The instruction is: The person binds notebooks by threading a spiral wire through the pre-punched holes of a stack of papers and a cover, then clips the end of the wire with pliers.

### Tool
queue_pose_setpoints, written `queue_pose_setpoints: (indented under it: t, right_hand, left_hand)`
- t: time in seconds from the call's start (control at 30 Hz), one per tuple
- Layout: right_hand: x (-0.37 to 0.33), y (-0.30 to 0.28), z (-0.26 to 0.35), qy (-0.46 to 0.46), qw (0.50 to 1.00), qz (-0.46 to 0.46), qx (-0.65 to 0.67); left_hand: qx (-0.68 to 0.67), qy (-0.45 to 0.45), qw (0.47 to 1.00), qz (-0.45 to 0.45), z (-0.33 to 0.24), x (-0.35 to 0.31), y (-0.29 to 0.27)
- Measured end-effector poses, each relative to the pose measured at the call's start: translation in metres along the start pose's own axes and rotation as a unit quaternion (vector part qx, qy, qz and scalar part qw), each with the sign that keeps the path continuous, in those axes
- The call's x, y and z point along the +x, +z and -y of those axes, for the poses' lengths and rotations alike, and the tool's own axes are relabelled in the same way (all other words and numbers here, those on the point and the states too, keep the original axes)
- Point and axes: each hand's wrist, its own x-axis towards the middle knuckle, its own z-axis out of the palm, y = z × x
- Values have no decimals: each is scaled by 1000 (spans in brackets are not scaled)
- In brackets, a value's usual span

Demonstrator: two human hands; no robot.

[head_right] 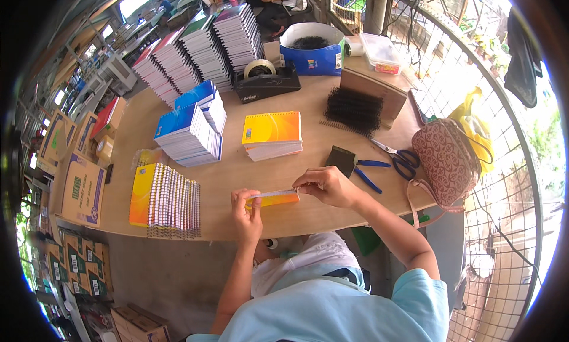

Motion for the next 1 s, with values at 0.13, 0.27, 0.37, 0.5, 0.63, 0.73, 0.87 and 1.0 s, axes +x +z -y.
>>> queue_pose_setpoints:
  t: [0.13,0.27,0.37,0.5,0.63,0.73,0.87,1.0]
  right_hand:
    - [0,-6,8,4,999,46,13]
    - [-6,0,-7,-27,999,28,-20]
    - [-4,1,5,-45,998,14,-46]
    - [-5,0,1,-3,996,27,-82]
    - [-3,7,12,-24,989,-30,-141]
    - [-2,8,13,18,978,59,-197]
    - [-2,13,14,-17,979,-12,-204]
    - [-3,16,18,-22,983,-28,-177]
  left_hand:
    - [7,-5,1000,-3,-1,-2,2]
    - [-2,-17,1000,-12,-1,-4,4]
    - [13,-7,1000,-4,1,-4,1]
    - [14,-4,1000,9,0,-4,0]
    - [1,-7,1000,-4,-2,-4,3]
    - [10,-7,1000,-1,-3,-4,3]
    - [10,-2,1000,3,-1,-5,4]
    - [10,-5,1000,1,-1,-6,6]
